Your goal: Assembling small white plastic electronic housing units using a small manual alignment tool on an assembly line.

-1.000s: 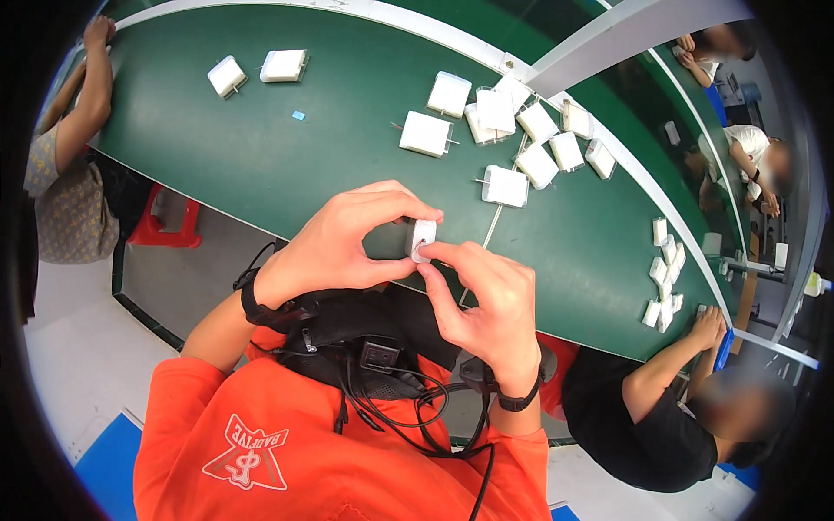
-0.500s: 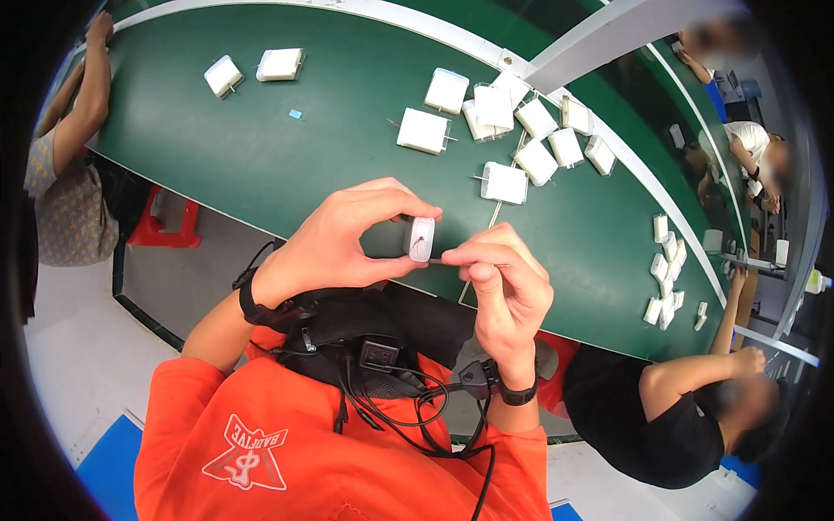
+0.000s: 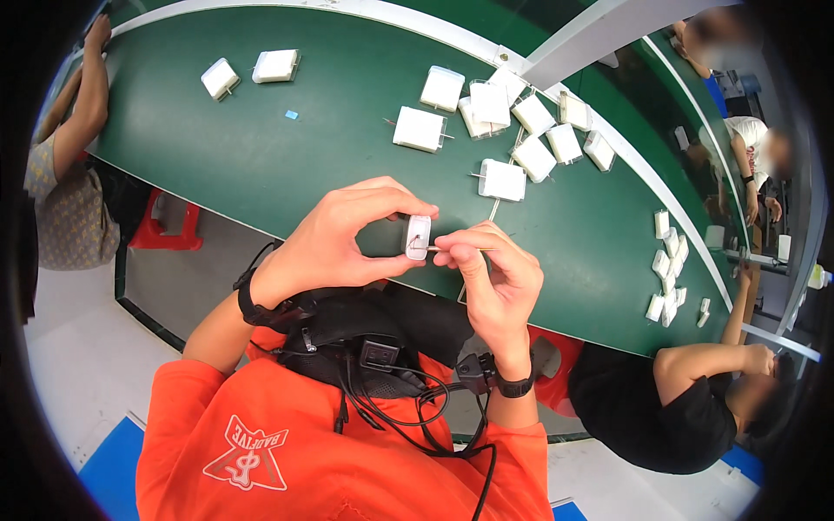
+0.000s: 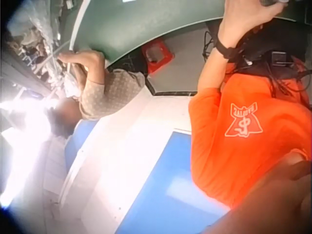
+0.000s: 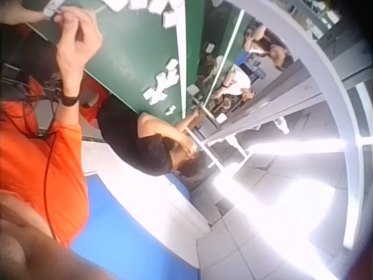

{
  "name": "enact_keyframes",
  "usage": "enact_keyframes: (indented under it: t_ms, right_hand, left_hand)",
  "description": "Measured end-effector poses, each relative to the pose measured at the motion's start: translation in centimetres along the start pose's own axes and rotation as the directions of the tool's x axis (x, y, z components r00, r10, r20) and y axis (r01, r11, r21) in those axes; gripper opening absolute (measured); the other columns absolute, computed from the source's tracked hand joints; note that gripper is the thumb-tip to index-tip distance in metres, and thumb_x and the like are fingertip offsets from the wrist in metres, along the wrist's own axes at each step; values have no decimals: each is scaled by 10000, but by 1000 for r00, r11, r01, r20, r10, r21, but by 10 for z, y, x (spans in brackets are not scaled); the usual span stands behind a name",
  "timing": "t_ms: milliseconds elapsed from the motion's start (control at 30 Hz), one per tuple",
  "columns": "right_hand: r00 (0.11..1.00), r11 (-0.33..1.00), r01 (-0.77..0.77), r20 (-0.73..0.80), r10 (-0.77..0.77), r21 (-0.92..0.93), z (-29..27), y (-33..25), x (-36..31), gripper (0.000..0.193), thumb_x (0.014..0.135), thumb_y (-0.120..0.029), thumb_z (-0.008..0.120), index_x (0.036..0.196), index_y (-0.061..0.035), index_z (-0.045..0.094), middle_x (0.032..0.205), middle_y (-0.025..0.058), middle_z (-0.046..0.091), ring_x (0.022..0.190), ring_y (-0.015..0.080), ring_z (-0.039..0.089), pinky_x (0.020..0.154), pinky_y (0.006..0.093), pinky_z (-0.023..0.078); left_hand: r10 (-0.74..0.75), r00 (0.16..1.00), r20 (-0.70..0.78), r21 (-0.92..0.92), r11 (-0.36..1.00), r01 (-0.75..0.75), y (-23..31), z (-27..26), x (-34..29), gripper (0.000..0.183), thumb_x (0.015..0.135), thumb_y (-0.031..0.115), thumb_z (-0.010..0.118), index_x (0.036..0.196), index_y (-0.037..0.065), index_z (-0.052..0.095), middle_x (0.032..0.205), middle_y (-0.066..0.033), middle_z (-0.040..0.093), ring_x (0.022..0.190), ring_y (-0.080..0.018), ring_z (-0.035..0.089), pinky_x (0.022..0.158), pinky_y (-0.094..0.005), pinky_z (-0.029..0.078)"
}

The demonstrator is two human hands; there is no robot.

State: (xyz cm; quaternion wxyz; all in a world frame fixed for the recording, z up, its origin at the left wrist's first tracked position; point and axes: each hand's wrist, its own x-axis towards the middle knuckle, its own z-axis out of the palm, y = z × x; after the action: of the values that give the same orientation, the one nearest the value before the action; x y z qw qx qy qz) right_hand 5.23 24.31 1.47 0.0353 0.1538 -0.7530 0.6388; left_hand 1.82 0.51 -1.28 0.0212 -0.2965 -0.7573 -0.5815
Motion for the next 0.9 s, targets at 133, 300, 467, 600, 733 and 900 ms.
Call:
enact_keyframes:
  t_ms: [133, 300, 467, 600, 733, 900]
  right_hand:
    - [999, 997, -28, -17, 29, 73, -2, 5, -2, 152, 1087, -45, 720, 1110, 78, 806, 1000, 159, 803, 860, 205, 775, 732, 299, 611]
    - [1000, 999, 14, -23, -13, 48, 0, 5, -1, 141, 1080, -27, 722, 1119, 78, 807, 1029, 167, 805, 881, 220, 790, 749, 304, 621]
    - [999, 1000, 25, -23, -25, 9, 3, 1, 6, 137, 1079, -12, 714, 1124, 76, 809, 1029, 168, 806, 883, 218, 793, 759, 307, 623]
    - [999, 995, 44, -24, -47, -88, 2, -2, 11, 146, 1093, -11, 692, 1121, 74, 807, 1023, 157, 799, 885, 206, 790, 750, 295, 610]
    - [998, 1000, 0, -56, -1, -5, -5, -3, 11, 160, 1109, -43, 684, 1098, 73, 794, 996, 144, 791, 860, 189, 772, 733, 287, 597]
    - [992, 993, 85, -89, -92, -77, -9, -12, 9, 177, 1113, -89, 697, 1057, 63, 769, 957, 135, 778, 801, 169, 731, 713, 281, 576]
  left_hand:
    - [8, 1000, -5, -2, 1000, -8, -1, 1, 0, 505, 787, 61, 914, 1273, 28, 783, 1108, -114, 780, 1038, -290, 758, 917, -383, 612]
    - [-7, 1000, 1, 0, 1000, 7, 0, 0, 0, 504, 786, 61, 917, 1271, 26, 783, 1113, -117, 783, 1041, -291, 761, 923, -383, 614]
    - [-5, 1000, -1, -3, 1000, 5, 0, 0, 1, 521, 778, 67, 933, 1275, 23, 782, 1124, -123, 788, 1046, -297, 766, 933, -386, 622]
    - [-6, 1000, -4, 5, 1000, 7, 1, 1, 1, 528, 775, 70, 939, 1278, 23, 783, 1126, -125, 789, 1049, -299, 768, 933, -387, 624]
    - [8, 1000, -3, 19, 1000, -8, 0, 0, 0, 529, 774, 70, 937, 1278, 23, 783, 1117, -125, 788, 1041, -295, 767, 931, -384, 623]
    - [-6, 1000, 11, 11, 1000, 6, 1, 0, 1, 526, 774, 69, 935, 1276, 24, 784, 1107, -119, 785, 1033, -293, 764, 931, -383, 620]
